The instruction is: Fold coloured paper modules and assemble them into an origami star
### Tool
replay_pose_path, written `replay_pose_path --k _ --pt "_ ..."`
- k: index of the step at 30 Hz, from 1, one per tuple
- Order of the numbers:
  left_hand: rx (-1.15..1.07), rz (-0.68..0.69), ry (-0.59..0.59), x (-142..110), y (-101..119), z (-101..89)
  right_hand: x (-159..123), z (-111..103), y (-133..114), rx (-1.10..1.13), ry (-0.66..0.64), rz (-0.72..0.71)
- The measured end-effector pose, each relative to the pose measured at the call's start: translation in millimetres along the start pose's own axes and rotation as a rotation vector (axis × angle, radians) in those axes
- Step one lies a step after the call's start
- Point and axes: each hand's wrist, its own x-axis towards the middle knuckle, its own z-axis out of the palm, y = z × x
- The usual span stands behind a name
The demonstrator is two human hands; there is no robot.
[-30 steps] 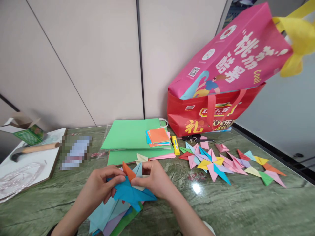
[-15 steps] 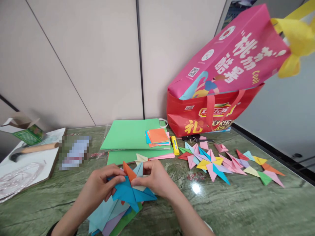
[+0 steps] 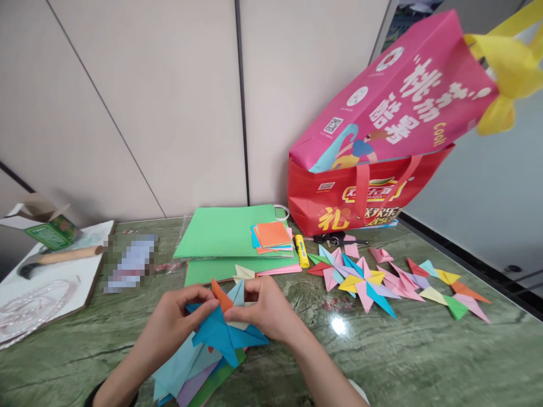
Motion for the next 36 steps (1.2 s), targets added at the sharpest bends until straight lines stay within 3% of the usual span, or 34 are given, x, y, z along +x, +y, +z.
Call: replay_pose_path --k 6,16,25,31,36 --pt "0.087 0.052 0.001 -2.2 -2.1 3.6 -1.7 2.1 -4.6 -0.001 -0.029 0.005" --pt "-0.011 -0.087 0.036 -1.1 -0.3 6.2 -0.8 2.6 0.2 0.005 -0.065 -0.003" --pt "-0.177 -0.159 0.214 0.2 0.2 6.0 -1.0 6.0 -1.1 0.022 -0.039 -0.010" --pt "-0.462 -0.280 0.063 0.3 -1.4 -0.8 -0.8 3.8 -4.1 0.131 -0.015 0.022" --pt "-0.433 -0.249 0.139 0.2 -5.2 -1.8 -0.8 2.5 -4.0 0.133 -0.008 0.021"
